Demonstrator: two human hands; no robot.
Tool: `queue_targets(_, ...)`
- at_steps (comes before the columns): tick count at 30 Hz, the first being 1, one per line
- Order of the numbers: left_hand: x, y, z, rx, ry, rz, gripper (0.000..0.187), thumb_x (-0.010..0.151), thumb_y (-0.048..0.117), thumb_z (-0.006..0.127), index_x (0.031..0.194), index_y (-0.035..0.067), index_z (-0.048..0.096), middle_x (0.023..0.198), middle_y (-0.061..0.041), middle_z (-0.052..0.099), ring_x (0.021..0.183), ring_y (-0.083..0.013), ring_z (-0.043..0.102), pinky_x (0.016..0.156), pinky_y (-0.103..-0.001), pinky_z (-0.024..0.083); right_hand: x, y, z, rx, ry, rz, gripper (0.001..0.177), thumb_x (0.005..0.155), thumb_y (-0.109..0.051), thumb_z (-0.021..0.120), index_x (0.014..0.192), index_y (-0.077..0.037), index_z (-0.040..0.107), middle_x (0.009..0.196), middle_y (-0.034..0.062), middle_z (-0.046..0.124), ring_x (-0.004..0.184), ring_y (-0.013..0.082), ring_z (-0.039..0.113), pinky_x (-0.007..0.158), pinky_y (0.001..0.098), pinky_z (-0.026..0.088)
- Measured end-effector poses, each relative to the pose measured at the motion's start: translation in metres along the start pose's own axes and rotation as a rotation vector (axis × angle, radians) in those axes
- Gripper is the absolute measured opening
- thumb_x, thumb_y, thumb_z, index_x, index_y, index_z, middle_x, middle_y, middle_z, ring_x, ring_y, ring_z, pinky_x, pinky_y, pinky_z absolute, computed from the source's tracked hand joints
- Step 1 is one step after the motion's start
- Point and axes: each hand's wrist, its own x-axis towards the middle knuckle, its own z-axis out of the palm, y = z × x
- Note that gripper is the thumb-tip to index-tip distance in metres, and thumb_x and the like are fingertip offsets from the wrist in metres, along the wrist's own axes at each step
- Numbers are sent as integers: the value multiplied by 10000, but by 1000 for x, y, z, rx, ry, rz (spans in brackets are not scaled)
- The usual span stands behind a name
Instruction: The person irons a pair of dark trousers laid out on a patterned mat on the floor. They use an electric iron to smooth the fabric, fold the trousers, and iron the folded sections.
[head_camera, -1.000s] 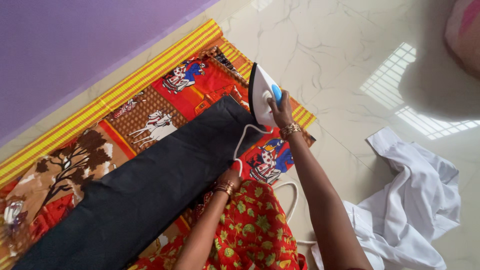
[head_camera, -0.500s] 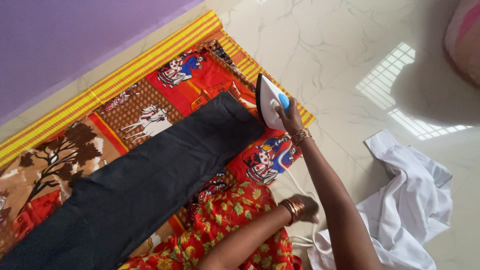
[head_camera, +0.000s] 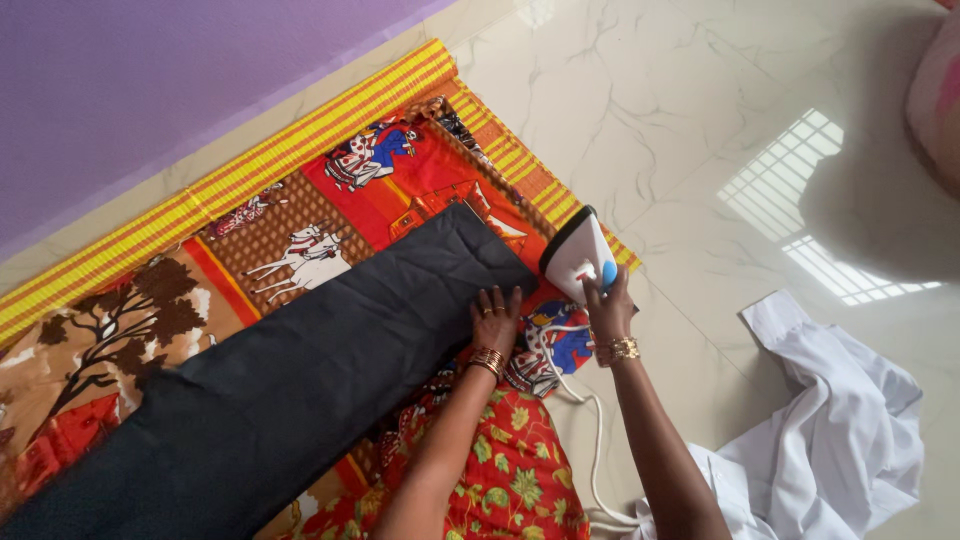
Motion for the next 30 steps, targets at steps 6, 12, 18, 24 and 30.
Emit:
queue_targets(6,59,16,12,98,-158,176,612,1056,242,365,1620,344,149,1555,-366,315,1263,-628,465,872,-702,495,-5,-17,-8,-8,-4,-18,409,947,-299,732,1206,-59,524,1021,202,745,901,331,758,741,441,590)
queue_targets(12,76,-20,-12,-373,-35,-162,658,1023,163,436,1620,375,255,1434,-248,570,1089,-470,675,838,-547,572,5,-26,10,152,-20,29,433,938,-257,752,1240,-46,525,1080,164,737,976,234,748,777,364,606)
queue_targets(18,30,-116,-47,-1311,853,-521,519,965,94,617,1473,106,507,1286,-167,687,1114,-271,682,921,-425,555,20,-36,51,402,-46,-73,423,967,-208,750,1253,-21,500,1174,149,719,1051,205,721,829,348,602)
queue_targets(24,-9,-172,-45,-1898,875,-546,488,944,132,662,1406,9,564,1329,-76,641,1160,-221,610,1006,-392,494,13,-52,77,523,-108,56,515,906,-188,740,1327,-40,482,1154,134,697,978,196,705,742,362,626)
queue_targets(30,-21,-173,-17,-1984,873,-656,515,889,146,716,1375,22,604,1312,-77,658,1160,-217,620,1018,-391,477,7,-45,75,280,-193,-205,472,944,-188,754,1321,-37,514,1166,168,713,1033,220,723,813,348,615)
